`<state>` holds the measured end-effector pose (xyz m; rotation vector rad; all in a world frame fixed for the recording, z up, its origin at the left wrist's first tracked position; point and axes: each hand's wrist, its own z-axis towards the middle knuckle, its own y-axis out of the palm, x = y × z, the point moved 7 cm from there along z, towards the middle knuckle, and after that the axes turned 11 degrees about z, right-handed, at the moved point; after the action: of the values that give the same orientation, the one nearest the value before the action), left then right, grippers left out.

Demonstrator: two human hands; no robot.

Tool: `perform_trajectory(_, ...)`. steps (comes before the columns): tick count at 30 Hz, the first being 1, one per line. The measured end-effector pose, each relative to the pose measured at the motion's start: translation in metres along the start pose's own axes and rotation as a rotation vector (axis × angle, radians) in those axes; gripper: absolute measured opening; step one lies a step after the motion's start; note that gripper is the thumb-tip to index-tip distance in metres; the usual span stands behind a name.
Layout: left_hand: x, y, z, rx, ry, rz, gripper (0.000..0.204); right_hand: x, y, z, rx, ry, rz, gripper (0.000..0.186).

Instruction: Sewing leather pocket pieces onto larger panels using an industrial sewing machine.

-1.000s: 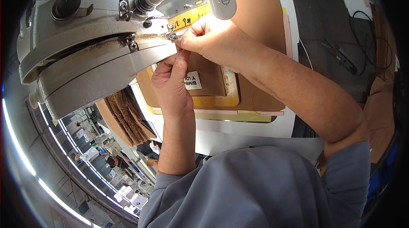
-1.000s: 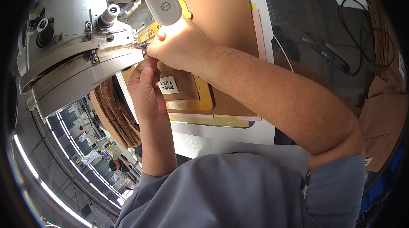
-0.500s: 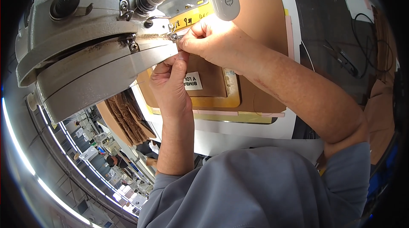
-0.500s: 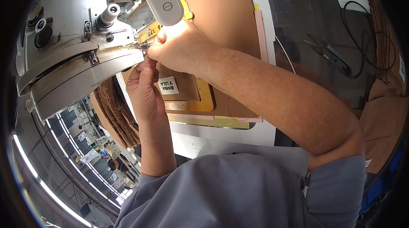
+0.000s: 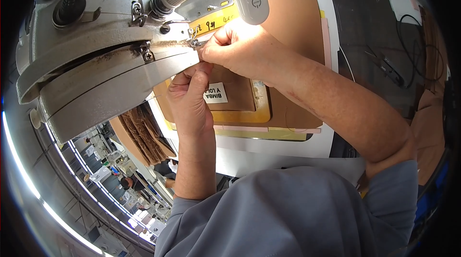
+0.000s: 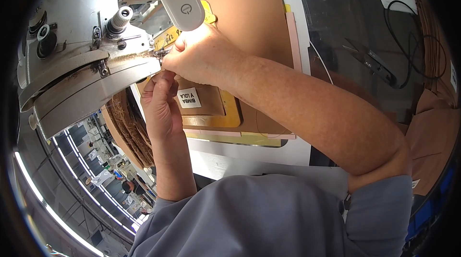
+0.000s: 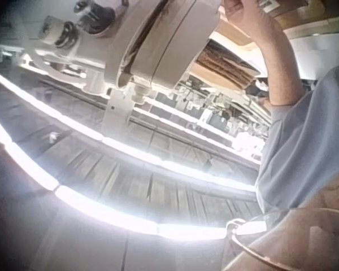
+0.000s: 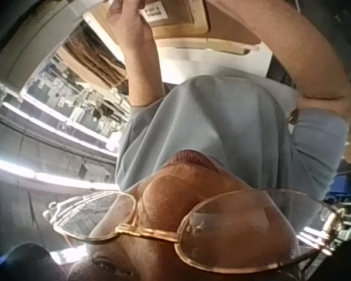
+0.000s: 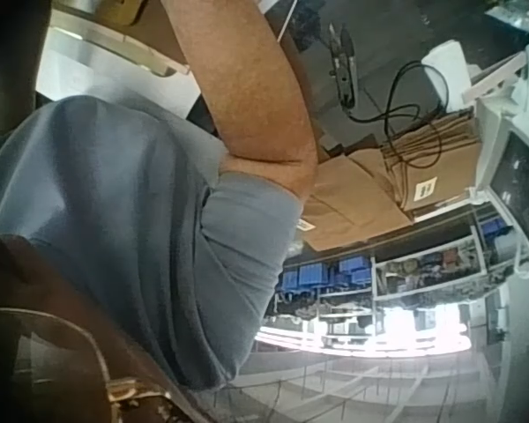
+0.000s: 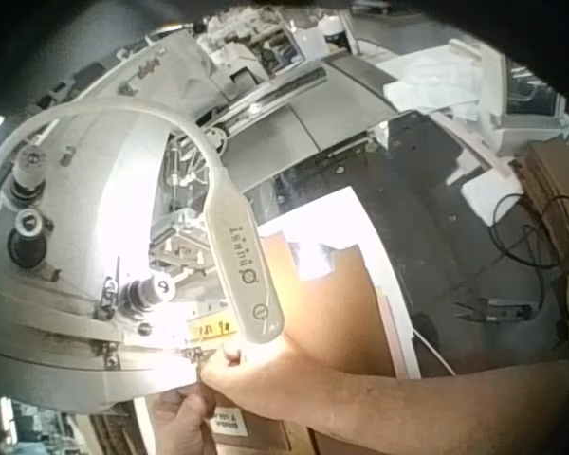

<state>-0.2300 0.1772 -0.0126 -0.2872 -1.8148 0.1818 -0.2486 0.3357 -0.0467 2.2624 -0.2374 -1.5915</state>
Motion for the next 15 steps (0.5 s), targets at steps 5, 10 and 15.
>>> perform_trajectory(5,0.0019,0.0006,0.0025,-0.061,-0.026,-0.055,0.013,-0.0067,-0.0029,-0.0029,0.002,-0.02,-0.016,0.024)
perform_trajectory(10,0.003,0.0043,0.0038,-0.063,-0.083,-0.071,0.001,-0.0046,-0.0033,-0.0033,-0.006,0.004,-0.006,0.023)
perform_trajectory(15,0.0004,0.0033,0.0056,-0.153,-0.084,-0.066,0.004,-0.0062,-0.0039,-0.0065,-0.024,0.035,0.023,0.023)
